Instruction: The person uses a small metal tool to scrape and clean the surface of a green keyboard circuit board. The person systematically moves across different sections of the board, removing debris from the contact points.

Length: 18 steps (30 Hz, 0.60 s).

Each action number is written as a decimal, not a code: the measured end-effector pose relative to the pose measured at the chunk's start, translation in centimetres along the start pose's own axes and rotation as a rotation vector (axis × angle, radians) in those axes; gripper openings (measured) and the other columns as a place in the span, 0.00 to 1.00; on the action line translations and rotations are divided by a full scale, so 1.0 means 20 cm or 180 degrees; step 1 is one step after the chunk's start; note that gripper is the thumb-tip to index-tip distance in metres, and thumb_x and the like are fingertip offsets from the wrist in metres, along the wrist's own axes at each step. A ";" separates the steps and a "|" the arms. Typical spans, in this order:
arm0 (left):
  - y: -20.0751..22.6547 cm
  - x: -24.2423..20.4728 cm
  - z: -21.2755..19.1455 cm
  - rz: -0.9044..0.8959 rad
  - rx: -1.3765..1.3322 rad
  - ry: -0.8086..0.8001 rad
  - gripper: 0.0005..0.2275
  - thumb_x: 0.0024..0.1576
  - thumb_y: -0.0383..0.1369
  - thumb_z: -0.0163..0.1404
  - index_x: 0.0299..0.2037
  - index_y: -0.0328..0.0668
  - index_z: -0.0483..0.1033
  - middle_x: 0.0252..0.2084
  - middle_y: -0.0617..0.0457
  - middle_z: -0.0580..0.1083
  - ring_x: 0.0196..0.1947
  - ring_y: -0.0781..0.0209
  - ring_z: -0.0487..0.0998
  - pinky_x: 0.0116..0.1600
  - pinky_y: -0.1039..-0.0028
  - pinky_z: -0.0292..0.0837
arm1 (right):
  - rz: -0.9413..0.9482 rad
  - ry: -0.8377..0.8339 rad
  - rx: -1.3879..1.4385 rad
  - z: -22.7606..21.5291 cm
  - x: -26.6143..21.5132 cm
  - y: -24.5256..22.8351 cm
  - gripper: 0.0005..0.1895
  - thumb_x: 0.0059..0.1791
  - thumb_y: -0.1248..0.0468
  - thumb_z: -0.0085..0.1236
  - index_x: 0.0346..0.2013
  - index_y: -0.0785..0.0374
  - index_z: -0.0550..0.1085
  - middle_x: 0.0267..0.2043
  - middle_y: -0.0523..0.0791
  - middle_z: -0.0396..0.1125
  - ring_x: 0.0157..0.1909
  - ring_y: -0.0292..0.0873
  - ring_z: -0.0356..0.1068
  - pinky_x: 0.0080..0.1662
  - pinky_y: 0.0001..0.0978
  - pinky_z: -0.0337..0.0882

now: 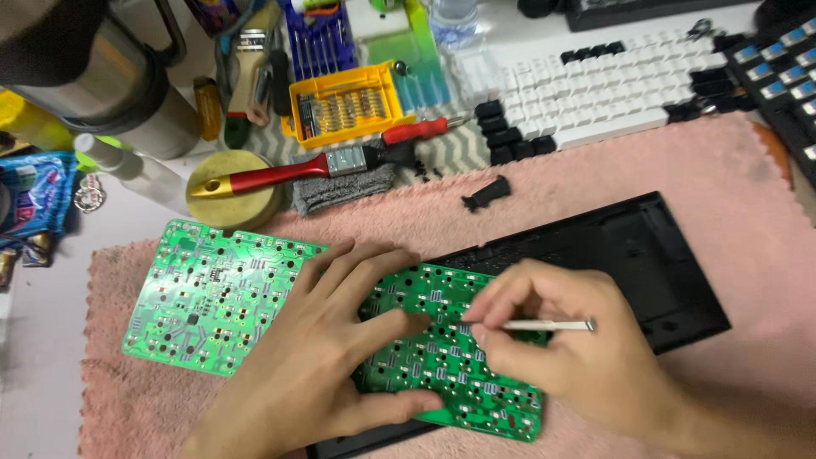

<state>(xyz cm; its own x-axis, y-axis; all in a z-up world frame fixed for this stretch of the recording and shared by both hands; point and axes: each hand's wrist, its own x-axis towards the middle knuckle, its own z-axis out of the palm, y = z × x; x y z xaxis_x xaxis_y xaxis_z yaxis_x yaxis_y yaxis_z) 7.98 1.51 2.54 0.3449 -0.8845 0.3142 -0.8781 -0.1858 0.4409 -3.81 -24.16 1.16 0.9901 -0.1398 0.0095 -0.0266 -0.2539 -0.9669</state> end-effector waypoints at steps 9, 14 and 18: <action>-0.04 -0.03 0.06 -0.0530 -0.0174 -0.0010 0.44 0.57 0.69 0.56 0.74 0.43 0.71 0.78 0.40 0.71 0.80 0.40 0.72 0.77 0.43 0.63 | -0.0829 0.0365 -0.1227 0.05 -0.05 0.03 0.12 0.42 0.64 0.76 0.26 0.52 0.75 0.32 0.38 0.85 0.31 0.30 0.85 0.42 0.19 0.82; -0.03 -0.05 0.08 -0.0659 -0.0023 -0.0038 0.45 0.61 0.69 0.51 0.78 0.40 0.69 0.79 0.44 0.72 0.81 0.41 0.71 0.78 0.47 0.63 | -0.0477 0.0812 -0.1673 0.19 -0.01 -0.14 0.15 0.44 0.71 0.67 0.21 0.53 0.70 0.27 0.36 0.82 0.25 0.27 0.82 0.35 0.17 0.77; -0.01 -0.05 0.08 -0.0711 0.0011 -0.0037 0.44 0.62 0.68 0.49 0.78 0.41 0.69 0.77 0.45 0.73 0.79 0.40 0.72 0.77 0.48 0.64 | -0.0227 0.0954 -0.1973 0.23 0.00 -0.19 0.18 0.45 0.72 0.66 0.15 0.53 0.70 0.25 0.33 0.81 0.24 0.24 0.81 0.32 0.17 0.74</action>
<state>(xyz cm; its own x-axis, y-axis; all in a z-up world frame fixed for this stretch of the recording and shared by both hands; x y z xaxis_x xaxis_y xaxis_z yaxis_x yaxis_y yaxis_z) 7.34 1.68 0.79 0.5270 -0.8262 0.1993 -0.7816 -0.3790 0.4955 -3.17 -18.80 3.76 0.9140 -0.3382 0.2241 -0.1248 -0.7599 -0.6380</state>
